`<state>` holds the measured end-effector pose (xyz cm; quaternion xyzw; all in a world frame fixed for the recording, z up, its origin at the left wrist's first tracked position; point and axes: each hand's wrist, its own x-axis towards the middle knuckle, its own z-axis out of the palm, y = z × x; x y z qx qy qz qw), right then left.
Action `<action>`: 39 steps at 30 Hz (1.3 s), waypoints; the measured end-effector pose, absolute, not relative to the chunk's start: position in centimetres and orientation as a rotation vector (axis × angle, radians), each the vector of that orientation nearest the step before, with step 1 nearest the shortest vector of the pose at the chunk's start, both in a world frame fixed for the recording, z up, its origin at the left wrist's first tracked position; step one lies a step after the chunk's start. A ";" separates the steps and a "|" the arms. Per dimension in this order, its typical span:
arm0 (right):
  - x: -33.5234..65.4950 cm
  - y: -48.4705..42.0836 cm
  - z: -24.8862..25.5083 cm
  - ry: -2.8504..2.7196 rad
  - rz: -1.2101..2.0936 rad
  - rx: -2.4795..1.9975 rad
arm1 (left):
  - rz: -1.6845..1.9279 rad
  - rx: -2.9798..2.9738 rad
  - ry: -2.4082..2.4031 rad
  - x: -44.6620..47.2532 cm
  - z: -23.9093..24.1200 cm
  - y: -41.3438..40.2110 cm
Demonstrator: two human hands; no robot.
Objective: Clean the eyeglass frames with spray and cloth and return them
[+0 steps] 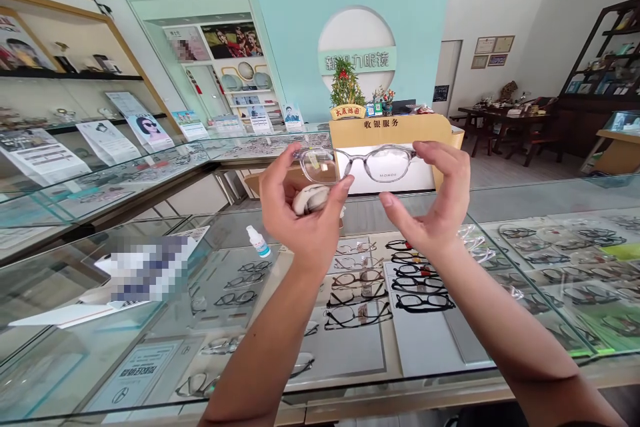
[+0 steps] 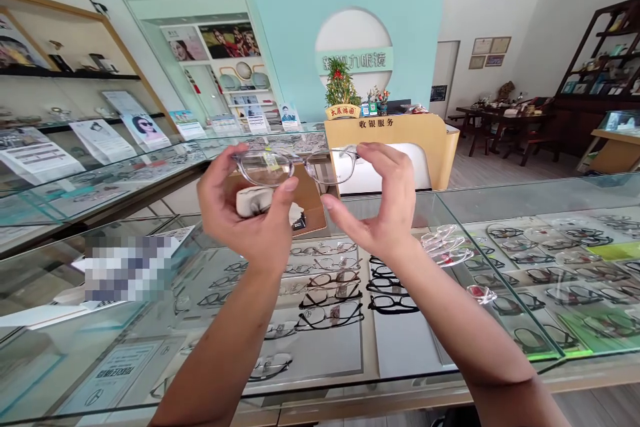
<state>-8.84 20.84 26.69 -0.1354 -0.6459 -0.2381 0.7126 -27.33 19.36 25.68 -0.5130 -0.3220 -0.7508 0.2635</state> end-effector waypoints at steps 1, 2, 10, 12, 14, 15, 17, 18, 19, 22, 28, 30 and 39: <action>-8.9 20.7 26.7 -1.430 -0.527 -0.301 | -2.030 -1.385 -0.884 -27.3 25.8 19.2; -9.0 20.5 26.7 -1.424 -0.524 -0.299 | -2.031 -1.388 -0.891 -27.2 25.9 19.0; -9.1 20.1 25.8 -1.373 -0.405 -0.411 | -2.087 -1.473 -0.828 -26.8 25.8 18.7; -9.2 20.1 25.8 -1.373 -0.404 -0.452 | -2.098 -1.470 -0.819 -26.7 25.9 18.7; -9.2 20.1 25.8 -1.372 -0.401 -0.457 | -2.115 -1.462 -0.813 -26.7 25.9 18.8; -9.3 20.0 25.8 -1.369 -0.399 -0.448 | -2.122 -1.460 -0.811 -26.7 25.9 18.8; -9.4 20.0 25.8 -1.357 -0.388 -0.437 | -2.130 -1.458 -0.805 -26.7 25.9 18.7; -9.5 20.0 25.8 -1.348 -0.376 -0.439 | -2.127 -1.461 -0.808 -26.6 25.9 18.7; -9.6 20.1 25.7 -1.340 -0.359 -0.437 | -2.122 -1.463 -0.815 -26.6 25.9 18.6; -9.6 20.2 25.5 -1.331 -0.322 -0.416 | -2.114 -1.479 -0.842 -26.5 25.8 18.6; -9.5 20.5 25.6 -1.323 -0.340 -0.407 | -2.112 -1.550 -0.913 -26.6 25.5 18.6; -9.4 20.6 25.7 -1.325 -0.324 -0.417 | -2.104 -1.571 -0.924 -26.7 25.5 18.7; -9.2 20.7 25.7 -1.363 -0.278 -0.469 | -2.069 -1.533 -0.953 -26.8 25.5 18.8</action>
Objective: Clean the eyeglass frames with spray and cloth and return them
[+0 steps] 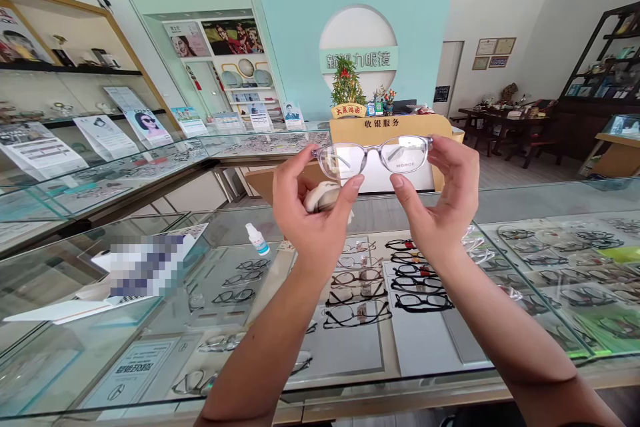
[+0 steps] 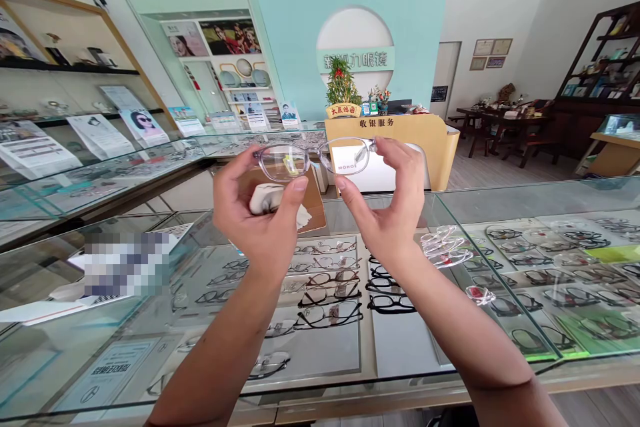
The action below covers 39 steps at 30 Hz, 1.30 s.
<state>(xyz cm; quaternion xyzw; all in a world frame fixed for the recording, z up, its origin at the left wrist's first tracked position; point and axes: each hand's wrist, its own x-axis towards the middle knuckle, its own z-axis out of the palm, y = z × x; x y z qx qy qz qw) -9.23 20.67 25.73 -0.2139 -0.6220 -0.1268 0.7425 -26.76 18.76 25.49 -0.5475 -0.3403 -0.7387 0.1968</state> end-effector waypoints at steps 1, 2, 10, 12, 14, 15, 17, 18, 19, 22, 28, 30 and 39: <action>-9.2 20.6 25.7 -1.366 -0.269 -0.469 | -2.062 -1.519 -0.953 -26.8 25.5 18.8; -9.2 20.6 25.8 -1.370 -0.263 -0.472 | -2.056 -1.507 -0.954 -26.8 25.4 18.8; -9.2 20.8 25.8 -1.403 -0.174 -0.471 | -2.018 -1.466 -0.938 -27.1 25.4 18.9; -9.3 20.8 25.8 -1.405 -0.169 -0.480 | -2.022 -1.472 -0.934 -27.1 25.4 18.9; -9.3 20.7 25.8 -1.406 -0.178 -0.495 | -2.028 -1.479 -0.932 -27.1 25.4 18.9; -9.3 20.6 25.8 -1.406 -0.186 -0.503 | -2.032 -1.483 -0.926 -27.1 25.5 18.9; -9.4 20.5 25.8 -1.407 -0.203 -0.517 | -2.048 -1.488 -0.911 -27.1 25.5 18.9; -9.4 20.5 25.8 -1.406 -0.205 -0.520 | -2.054 -1.493 -0.912 -27.1 25.4 18.9; -9.4 20.4 25.8 -1.403 -0.202 -0.518 | -2.059 -1.498 -0.915 -27.1 25.4 19.0; -9.3 20.4 25.8 -1.387 -0.193 -0.494 | -2.065 -1.535 -0.929 -27.2 25.4 19.1; -9.3 20.4 25.8 -1.344 -0.294 -0.500 | -2.043 -1.649 -1.021 -27.3 25.6 19.4; -9.3 20.4 25.8 -1.336 -0.323 -0.500 | -2.044 -1.669 -1.025 -27.3 25.6 19.5; -9.4 20.3 25.7 -1.402 -0.174 -0.538 | -2.042 -1.527 -0.953 -27.4 25.1 19.4</action>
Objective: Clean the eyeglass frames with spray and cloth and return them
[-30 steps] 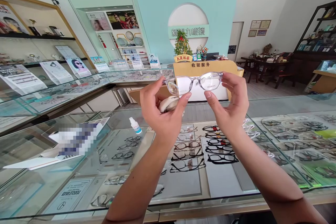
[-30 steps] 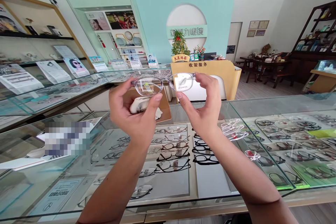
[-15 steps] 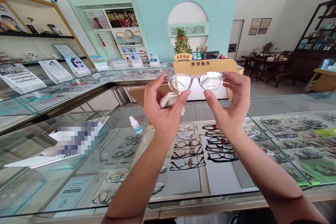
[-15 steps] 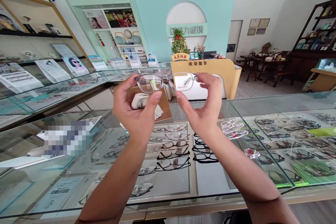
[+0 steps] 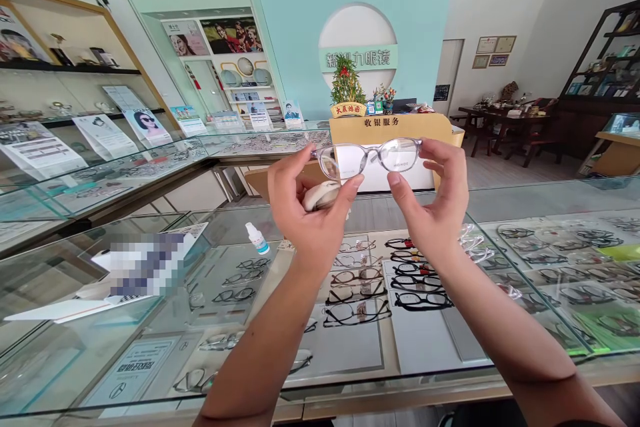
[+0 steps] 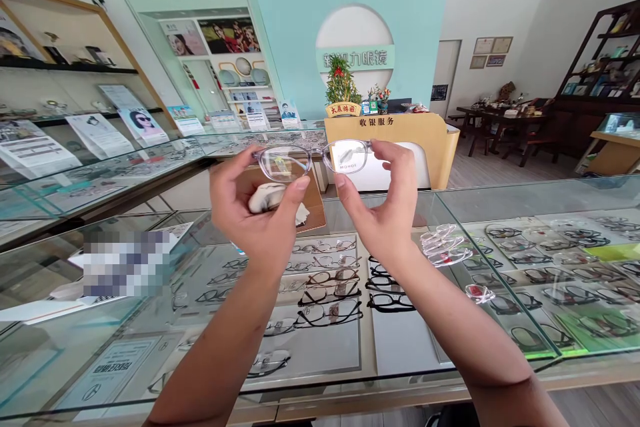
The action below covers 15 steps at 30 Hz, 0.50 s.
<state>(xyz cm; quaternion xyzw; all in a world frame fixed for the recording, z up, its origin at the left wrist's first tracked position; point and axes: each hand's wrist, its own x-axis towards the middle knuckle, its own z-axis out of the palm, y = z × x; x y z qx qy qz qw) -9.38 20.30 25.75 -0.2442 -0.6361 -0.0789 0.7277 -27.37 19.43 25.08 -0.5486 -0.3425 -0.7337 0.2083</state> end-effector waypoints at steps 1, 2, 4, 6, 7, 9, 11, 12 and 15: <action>-9.4 20.4 25.7 -1.405 -0.147 -0.538 | -2.030 -1.516 -0.938 -27.4 25.1 19.4; -9.4 20.4 25.6 -1.408 -0.125 -0.539 | -2.019 -1.507 -0.928 -27.4 25.1 19.4; -9.4 20.5 25.5 -1.409 -0.101 -0.544 | -1.997 -1.492 -0.932 -27.4 25.1 19.4; -9.4 20.6 25.5 -1.413 -0.089 -0.548 | -1.974 -1.484 -0.961 -27.4 25.1 19.4; -9.4 20.6 25.4 -1.414 -0.087 -0.549 | -1.967 -1.485 -0.970 -27.4 25.1 19.4; -9.4 20.7 25.4 -1.416 -0.086 -0.549 | -1.967 -1.492 -0.959 -27.4 25.1 19.4; -9.4 20.7 25.3 -1.419 -0.088 -0.549 | -1.977 -1.496 -0.924 -27.4 25.2 19.4; -9.4 20.7 25.3 -1.421 -0.088 -0.548 | -1.983 -1.493 -0.910 -27.4 25.2 19.4; -9.5 20.6 25.4 -1.409 -0.073 -0.550 | -1.985 -1.489 -0.928 -27.4 25.2 19.4</action>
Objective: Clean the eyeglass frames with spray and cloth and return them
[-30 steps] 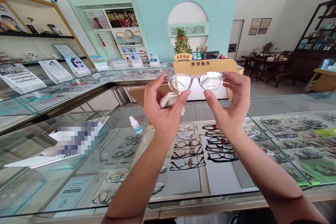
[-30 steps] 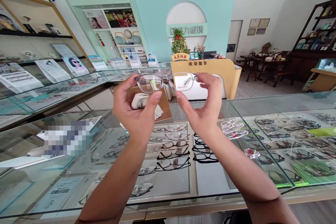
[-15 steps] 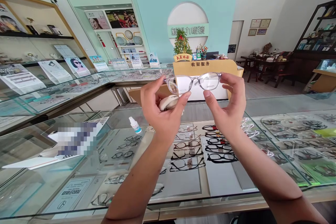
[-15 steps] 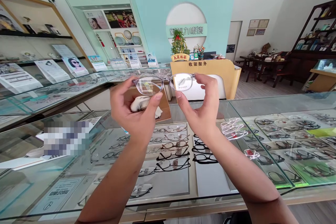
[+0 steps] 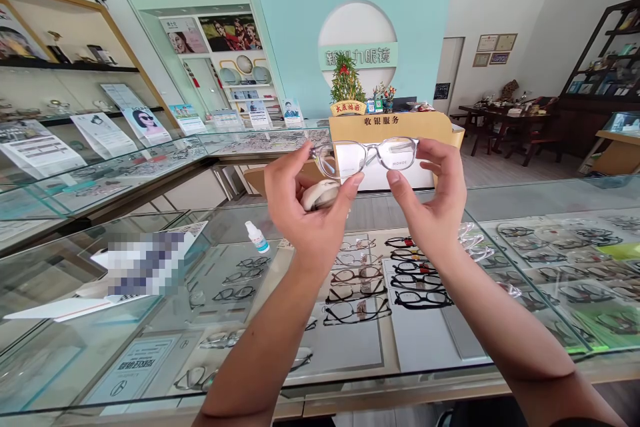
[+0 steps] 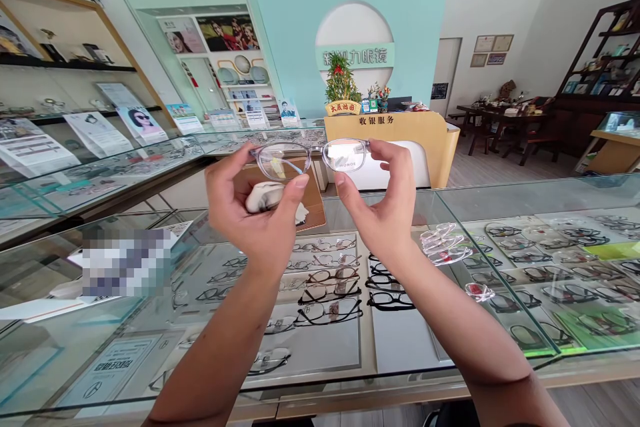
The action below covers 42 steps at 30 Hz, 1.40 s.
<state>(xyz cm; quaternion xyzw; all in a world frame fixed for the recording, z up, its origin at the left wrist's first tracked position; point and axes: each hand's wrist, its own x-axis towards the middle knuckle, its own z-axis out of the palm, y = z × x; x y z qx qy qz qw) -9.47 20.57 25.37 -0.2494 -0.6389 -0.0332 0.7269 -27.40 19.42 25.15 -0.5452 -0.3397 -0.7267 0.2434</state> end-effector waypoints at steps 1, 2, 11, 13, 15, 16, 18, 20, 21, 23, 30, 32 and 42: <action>-9.5 20.5 25.4 -1.399 -0.067 -0.550 | -1.984 -1.493 -0.945 -27.4 25.1 19.5; -9.5 20.4 25.4 -1.389 -0.063 -0.549 | -1.987 -1.497 -0.958 -27.4 25.1 19.5; -9.5 20.6 25.4 -1.386 -0.026 -0.549 | -1.995 -1.509 -0.849 -27.4 25.3 19.5; -9.5 20.7 25.3 -1.385 -0.004 -0.543 | -1.986 -1.511 -0.828 -27.4 25.3 19.5; -9.5 20.7 25.4 -1.378 -0.002 -0.536 | -1.984 -1.516 -0.837 -27.4 25.4 19.6; -9.6 20.6 25.5 -1.371 -0.009 -0.533 | -1.985 -1.526 -0.848 -27.4 25.4 19.6; -9.6 20.3 25.6 -1.356 -0.036 -0.526 | -1.998 -1.558 -0.873 -27.3 25.4 19.7; -9.7 20.1 25.7 -1.340 -0.071 -0.522 | -2.018 -1.588 -0.892 -27.2 25.4 19.7; -9.7 19.9 25.7 -1.333 -0.091 -0.521 | -2.024 -1.597 -0.903 -27.1 25.4 19.7; -9.8 19.7 25.7 -1.321 -0.122 -0.518 | -2.027 -1.599 -0.923 -27.0 25.4 19.7; -9.6 20.1 25.6 -1.349 -0.012 -0.468 | -2.032 -1.535 -0.854 -27.0 25.3 19.8; -9.5 20.5 25.6 -1.348 0.098 -0.423 | -2.022 -1.519 -0.832 -27.2 25.2 20.0; -9.1 20.7 26.6 -1.194 0.373 -0.390 | -1.970 -1.556 -0.877 -27.7 24.8 20.7</action>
